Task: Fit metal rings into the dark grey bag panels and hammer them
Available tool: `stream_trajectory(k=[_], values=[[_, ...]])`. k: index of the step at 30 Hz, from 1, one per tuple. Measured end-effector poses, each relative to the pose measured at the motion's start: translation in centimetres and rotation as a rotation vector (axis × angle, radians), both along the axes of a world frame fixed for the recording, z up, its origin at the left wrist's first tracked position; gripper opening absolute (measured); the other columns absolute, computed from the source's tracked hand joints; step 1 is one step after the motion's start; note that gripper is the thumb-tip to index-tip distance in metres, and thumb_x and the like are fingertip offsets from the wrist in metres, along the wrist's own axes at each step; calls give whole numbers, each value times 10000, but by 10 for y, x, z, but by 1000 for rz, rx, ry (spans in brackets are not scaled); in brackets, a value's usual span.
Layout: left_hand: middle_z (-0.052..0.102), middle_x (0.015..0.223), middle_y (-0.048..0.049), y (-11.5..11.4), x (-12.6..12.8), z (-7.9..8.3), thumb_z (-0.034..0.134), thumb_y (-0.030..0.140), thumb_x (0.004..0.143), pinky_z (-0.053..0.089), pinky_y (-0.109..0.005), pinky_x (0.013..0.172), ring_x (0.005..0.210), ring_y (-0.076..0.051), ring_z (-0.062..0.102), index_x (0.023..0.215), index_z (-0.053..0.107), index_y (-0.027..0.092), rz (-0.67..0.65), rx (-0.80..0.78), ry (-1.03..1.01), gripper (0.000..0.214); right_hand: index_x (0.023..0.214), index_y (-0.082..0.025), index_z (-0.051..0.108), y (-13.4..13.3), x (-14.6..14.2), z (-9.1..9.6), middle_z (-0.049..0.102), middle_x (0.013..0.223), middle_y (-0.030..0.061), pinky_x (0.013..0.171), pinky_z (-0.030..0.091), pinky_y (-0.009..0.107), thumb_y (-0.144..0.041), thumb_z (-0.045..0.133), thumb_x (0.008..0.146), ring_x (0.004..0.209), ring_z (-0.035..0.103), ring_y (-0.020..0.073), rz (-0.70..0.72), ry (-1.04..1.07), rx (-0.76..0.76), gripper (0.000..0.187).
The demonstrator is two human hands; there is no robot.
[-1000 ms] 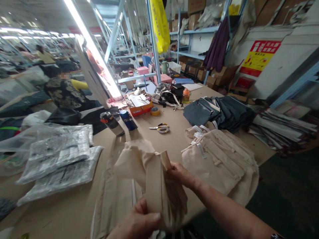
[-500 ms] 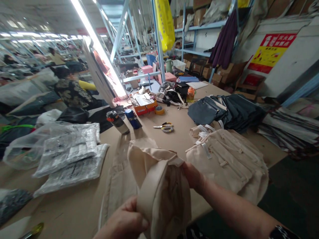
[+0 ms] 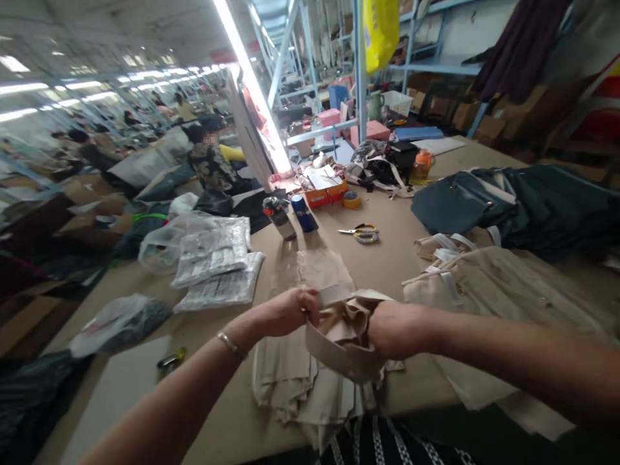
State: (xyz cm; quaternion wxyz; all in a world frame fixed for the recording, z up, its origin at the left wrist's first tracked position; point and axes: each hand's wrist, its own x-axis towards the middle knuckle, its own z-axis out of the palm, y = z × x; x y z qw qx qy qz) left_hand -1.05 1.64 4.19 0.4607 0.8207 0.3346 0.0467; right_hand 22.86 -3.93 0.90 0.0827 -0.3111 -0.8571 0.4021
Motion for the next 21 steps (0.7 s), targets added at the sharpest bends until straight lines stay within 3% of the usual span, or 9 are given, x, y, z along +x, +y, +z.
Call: stream_trajectory(k=[2, 4, 7, 9, 11, 14, 17, 19, 21], values=[[668, 785, 3, -9, 8, 1, 450, 10, 644, 109, -502, 1084, 1055, -209, 504, 533, 610, 176, 41, 260, 165, 255, 412, -190, 483, -3, 11, 9, 567, 529, 32, 911, 378, 397, -71, 609, 570, 737, 576, 203, 117, -137, 180, 235], [660, 816, 0, -15, 14, 4, 433, -11, 635, 74, -564, 1056, 1155, -251, 414, 535, 600, 180, 102, 479, 219, 273, 525, -176, 568, -5, 17, 31, 619, 648, 57, 980, 297, 453, -79, 586, 632, 787, 572, 216, 169, -188, 362, 145], [627, 756, -16, -17, 24, 15, 411, -31, 625, 312, -423, 971, 945, -178, 498, 515, 584, 165, 124, 555, 23, 283, 893, -198, 642, 1, 18, 71, 645, 797, 41, 918, 361, 375, -127, 499, 786, 808, 565, 180, 195, -141, 389, 192], [618, 792, -30, -17, 30, 23, 402, -32, 620, 415, -289, 802, 802, -125, 521, 505, 580, 149, 134, 427, -173, 279, 1032, -216, 590, 13, 16, 86, 640, 862, 36, 780, 416, 292, -196, 477, 846, 809, 562, 162, 127, -73, 291, 219], [607, 797, -37, -19, 34, 32, 424, -9, 640, 428, -240, 694, 734, -106, 533, 508, 581, 138, 136, 216, -283, 252, 968, -197, 586, 28, 15, 86, 630, 866, 43, 710, 421, 265, -250, 460, 879, 781, 556, 150, 45, -5, 252, 163], [581, 712, -28, -20, 35, 43, 508, 77, 700, 432, -242, 649, 659, -102, 523, 507, 581, 137, 76, -141, -325, 215, 735, -165, 575, 48, 14, 70, 599, 1057, 77, 858, 400, 312, -280, 484, 881, 952, 538, 165, 9, 168, 257, 206], [593, 703, -38, -19, 34, 48, 623, 168, 680, 450, -272, 675, 688, -131, 543, 482, 567, 141, 104, -454, -467, 206, 706, -160, 572, 53, 9, 54, 495, 1260, 70, 1000, 304, 361, -260, 509, 868, 1175, 419, 191, 102, 273, 168, 200], [616, 714, -50, -19, 36, 44, 690, 197, 615, 463, -287, 694, 726, -158, 567, 467, 560, 138, 176, -605, -557, 206, 789, -164, 585, 50, 3, 47, 544, 1143, 62, 956, 346, 323, -242, 479, 877, 1084, 474, 160, 210, 278, 53, 158], [639, 730, -61, -17, 38, 36, 737, 202, 549, 475, -294, 698, 739, -176, 588, 502, 581, 128, 307, -687, -593, 178, 803, -157, 573, 47, 3, 43, 571, 943, 36, 838, 402, 271, -256, 444, 887, 891, 520, 128, 214, 243, -5, 183]])
